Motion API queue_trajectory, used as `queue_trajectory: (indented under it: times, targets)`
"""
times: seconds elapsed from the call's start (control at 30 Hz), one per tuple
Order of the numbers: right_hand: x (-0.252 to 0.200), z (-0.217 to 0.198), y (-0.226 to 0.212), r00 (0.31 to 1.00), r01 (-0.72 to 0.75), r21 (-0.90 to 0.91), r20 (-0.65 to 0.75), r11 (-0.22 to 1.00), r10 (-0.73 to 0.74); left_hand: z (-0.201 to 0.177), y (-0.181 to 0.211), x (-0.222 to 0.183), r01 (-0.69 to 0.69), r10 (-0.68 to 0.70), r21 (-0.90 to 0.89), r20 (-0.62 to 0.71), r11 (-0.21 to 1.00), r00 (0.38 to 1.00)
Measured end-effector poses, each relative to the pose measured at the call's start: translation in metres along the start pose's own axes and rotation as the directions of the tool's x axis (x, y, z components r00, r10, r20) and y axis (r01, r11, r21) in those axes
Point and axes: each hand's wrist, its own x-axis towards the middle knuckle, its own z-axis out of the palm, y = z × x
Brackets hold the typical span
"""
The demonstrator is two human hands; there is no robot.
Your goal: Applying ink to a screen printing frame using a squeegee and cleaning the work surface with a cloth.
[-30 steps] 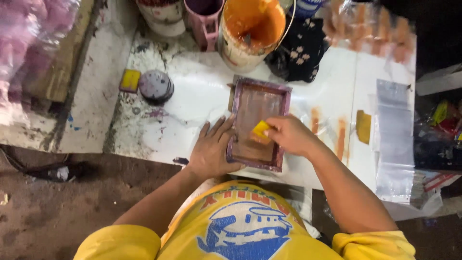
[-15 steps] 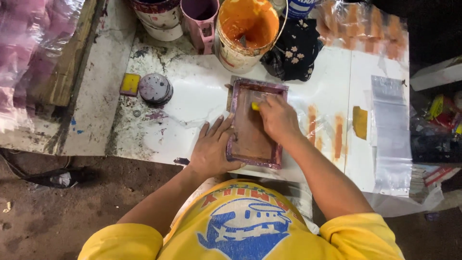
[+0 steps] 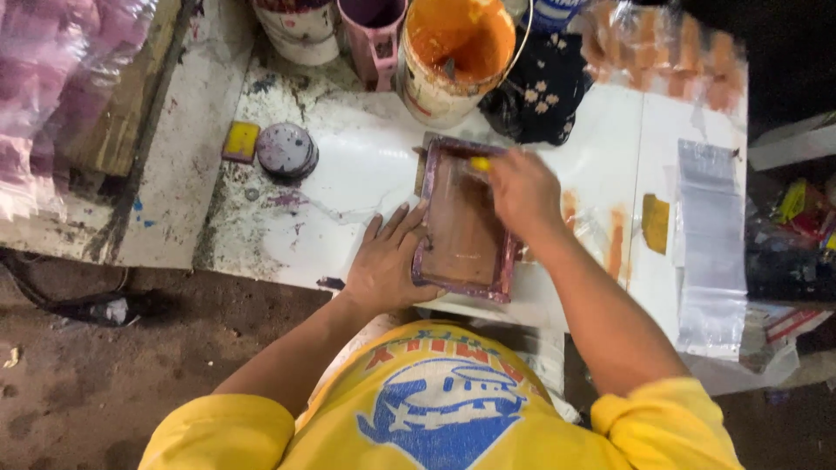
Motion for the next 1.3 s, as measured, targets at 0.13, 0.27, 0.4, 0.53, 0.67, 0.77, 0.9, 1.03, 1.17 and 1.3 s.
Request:
queue_trajectory:
  times: [0.13,0.27,0.4,0.53,0.67,0.77,0.9,1.03,1.17,1.3]
  targets:
    - [0.017,0.020,0.001,0.994,0.084,0.065,-0.073,0.994,-0.079,-0.001,0.001,0.001,-0.012,0.012,0.012,-0.017,1.000,1.000]
    - [-0.003,0.006,-0.019,0.994,0.114,0.117,-0.008,0.987,-0.113,-0.002,0.001,0.001,-0.017,0.017,0.002,-0.011,1.000,1.000]
    - [-0.041,-0.035,-0.063,0.977,0.174,0.231,0.081,0.957,-0.198,-0.001,0.000,0.000,-0.008,0.007,0.011,0.039,1.000,0.999]
    - [-0.091,-0.044,-0.086,0.968,0.137,0.340,0.154,0.930,-0.199,0.001,-0.001,-0.001,-0.006,0.005,0.020,0.037,1.000,0.999]
    - [-0.100,-0.057,-0.092,0.953,0.158,0.319,0.197,0.934,-0.229,0.003,-0.001,-0.005,-0.002,0.002,0.012,0.046,1.000,0.999]
    - [-0.073,-0.062,-0.080,0.952,0.040,0.394,0.264,0.918,-0.155,0.002,-0.002,-0.004,-0.002,0.002,0.016,0.011,1.000,1.000]
    - [0.000,-0.069,-0.064,0.898,-0.286,0.315,0.418,0.905,0.138,-0.002,-0.001,0.000,0.013,-0.013,-0.011,0.077,1.000,0.997]
    - [0.033,0.001,-0.028,0.955,-0.157,0.158,0.275,0.975,0.110,-0.004,-0.002,0.000,0.019,-0.016,-0.033,0.095,0.999,0.995]
    - [0.035,0.030,-0.024,0.995,0.079,0.078,0.048,0.994,-0.083,-0.004,-0.002,-0.001,0.041,-0.033,-0.056,0.139,0.998,0.990]
    - [0.016,0.018,-0.039,0.971,0.240,0.112,-0.011,0.964,-0.240,0.004,-0.004,-0.005,0.112,-0.102,-0.053,0.167,0.992,0.981]
